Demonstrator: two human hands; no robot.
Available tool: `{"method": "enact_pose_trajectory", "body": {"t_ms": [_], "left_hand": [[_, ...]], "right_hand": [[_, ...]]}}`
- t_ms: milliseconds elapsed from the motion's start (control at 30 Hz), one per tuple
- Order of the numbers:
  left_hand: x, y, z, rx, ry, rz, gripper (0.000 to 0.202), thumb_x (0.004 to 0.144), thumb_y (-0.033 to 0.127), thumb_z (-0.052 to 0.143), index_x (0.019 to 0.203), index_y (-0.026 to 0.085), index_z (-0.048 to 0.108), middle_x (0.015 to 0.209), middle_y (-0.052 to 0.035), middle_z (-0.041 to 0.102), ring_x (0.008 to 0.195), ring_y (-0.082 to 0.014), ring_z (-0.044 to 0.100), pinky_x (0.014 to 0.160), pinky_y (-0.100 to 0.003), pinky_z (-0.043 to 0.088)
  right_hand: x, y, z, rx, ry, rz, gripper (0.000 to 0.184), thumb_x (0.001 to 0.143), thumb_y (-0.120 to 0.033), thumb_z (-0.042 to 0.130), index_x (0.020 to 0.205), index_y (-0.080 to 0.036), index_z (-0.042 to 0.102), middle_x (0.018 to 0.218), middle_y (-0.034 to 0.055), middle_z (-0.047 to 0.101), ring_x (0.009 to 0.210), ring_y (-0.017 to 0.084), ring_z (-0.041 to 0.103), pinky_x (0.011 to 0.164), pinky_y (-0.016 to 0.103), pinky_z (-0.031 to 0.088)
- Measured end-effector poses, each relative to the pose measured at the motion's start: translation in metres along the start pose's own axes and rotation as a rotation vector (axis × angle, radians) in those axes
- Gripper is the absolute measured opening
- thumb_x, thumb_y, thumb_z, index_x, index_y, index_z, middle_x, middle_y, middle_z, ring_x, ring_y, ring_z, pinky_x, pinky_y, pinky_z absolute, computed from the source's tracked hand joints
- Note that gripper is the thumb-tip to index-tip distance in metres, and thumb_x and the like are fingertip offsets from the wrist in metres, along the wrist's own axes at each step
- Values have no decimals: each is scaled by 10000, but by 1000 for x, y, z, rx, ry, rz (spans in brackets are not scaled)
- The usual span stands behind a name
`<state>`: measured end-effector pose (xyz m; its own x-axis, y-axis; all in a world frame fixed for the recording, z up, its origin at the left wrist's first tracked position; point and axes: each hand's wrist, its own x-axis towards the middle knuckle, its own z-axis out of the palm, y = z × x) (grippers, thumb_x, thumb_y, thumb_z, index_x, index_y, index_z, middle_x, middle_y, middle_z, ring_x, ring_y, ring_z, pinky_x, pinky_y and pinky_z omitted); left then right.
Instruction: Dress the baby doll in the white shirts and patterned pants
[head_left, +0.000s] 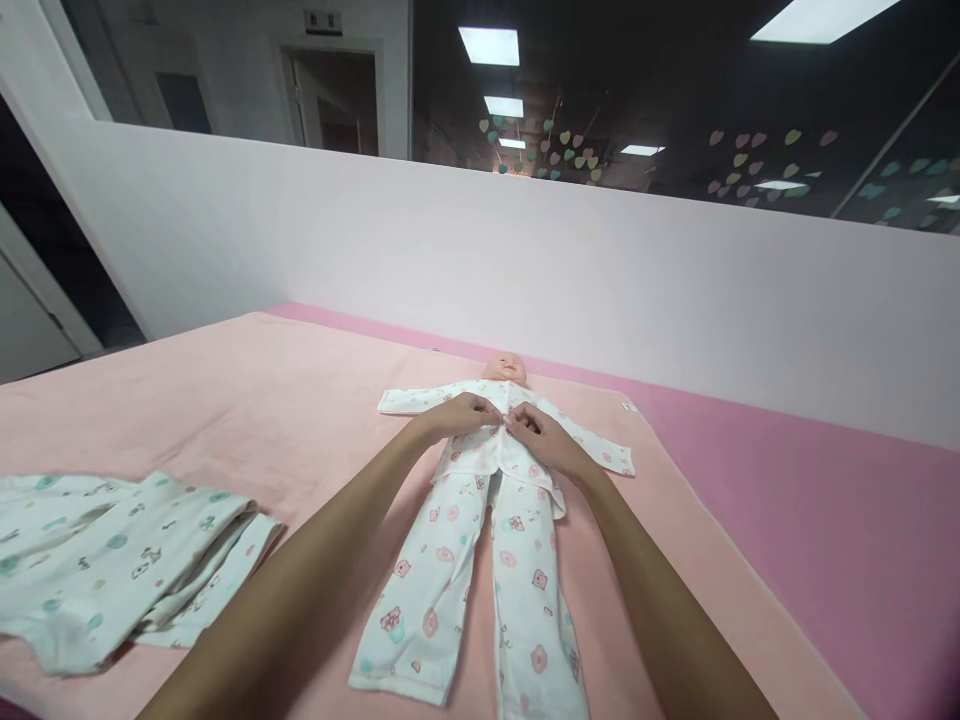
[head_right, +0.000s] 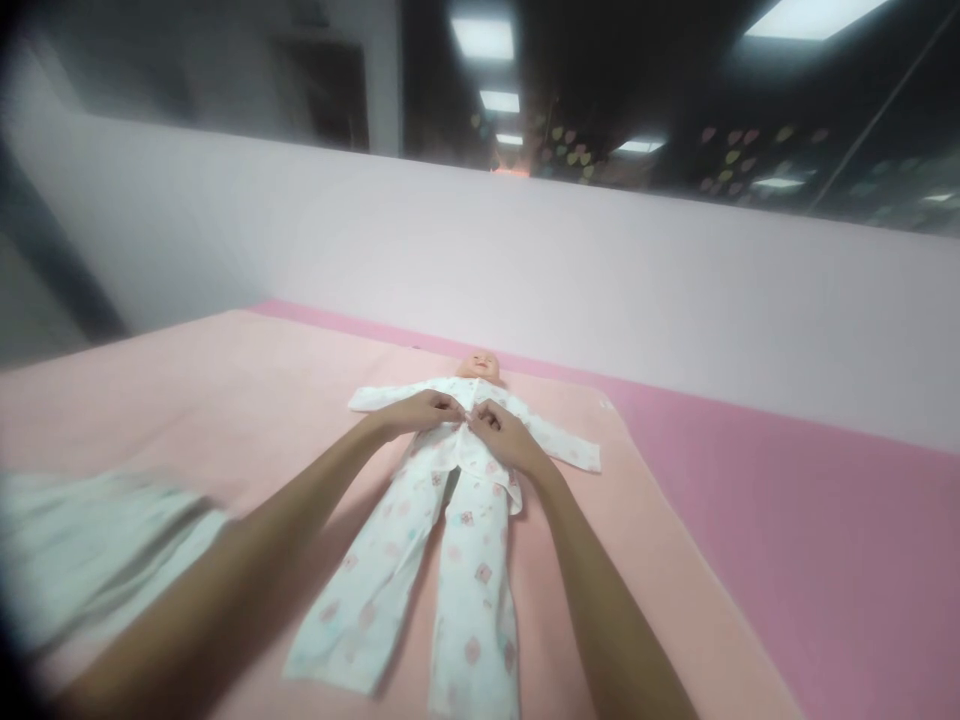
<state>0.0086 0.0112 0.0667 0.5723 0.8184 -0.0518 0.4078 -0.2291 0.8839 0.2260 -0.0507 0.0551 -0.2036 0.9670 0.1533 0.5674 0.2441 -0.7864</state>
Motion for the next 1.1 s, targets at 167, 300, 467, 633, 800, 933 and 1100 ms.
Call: {"method": "enact_pose_trajectory", "body": {"t_ms": [167,300,467,633,800,933,1100], "left_hand": [[4,-5,0,-90,2,-59,378,748,505,784,942,180,774,728,-23,668,641,-154,550,588,-266,400],[6,-5,1,-128,29,-60,363,725,476,813,915,169,775,746,-32,700,700,-172,597,635,-271,442],[7,-5,1,-133,34,-68,362,729,458,810,943,168,777,792,-34,717,739,-178,613,662,-273,453],[6,-5,-1,-127,40,-80,396,706,477,833,938,160,781,780,-40,716,745,-186,617,671,-279,459],[8,-6,-1,-148,31,-68,402,684,493,857,903,164,780,735,-32,702,717,-185,614,647,-279,457],[10,-8,0,-159,32,-63,377,704,470,843,917,166,781,761,-38,709,726,-184,617,644,-275,458],[9,-8,2,-153,45,-50,300,748,424,794,925,182,781,865,-34,735,787,-179,622,669,-267,456]], "right_hand": [[2,2,1,32,-3,-11,282,965,-526,573,950,-245,598,811,-25,525,717,156,452,658,266,388],[5,5,2,19,22,-15,256,965,-497,567,935,-244,587,828,-18,544,738,164,480,680,276,411],[2,0,6,-67,107,-54,210,971,-443,558,902,-245,575,827,-21,582,746,170,495,697,291,398],[-5,-10,-3,-79,30,-65,283,1013,-512,505,965,-256,618,869,-15,637,781,179,529,708,297,405],[-3,-4,-4,-52,38,-39,305,969,-542,578,984,-246,648,899,3,642,793,178,527,722,303,427],[1,5,3,28,116,-2,335,905,-554,666,971,-229,617,845,-9,597,734,152,489,682,285,424],[2,7,-1,104,76,11,361,908,-566,663,1015,-226,610,822,-12,596,724,145,506,656,267,422]]}}
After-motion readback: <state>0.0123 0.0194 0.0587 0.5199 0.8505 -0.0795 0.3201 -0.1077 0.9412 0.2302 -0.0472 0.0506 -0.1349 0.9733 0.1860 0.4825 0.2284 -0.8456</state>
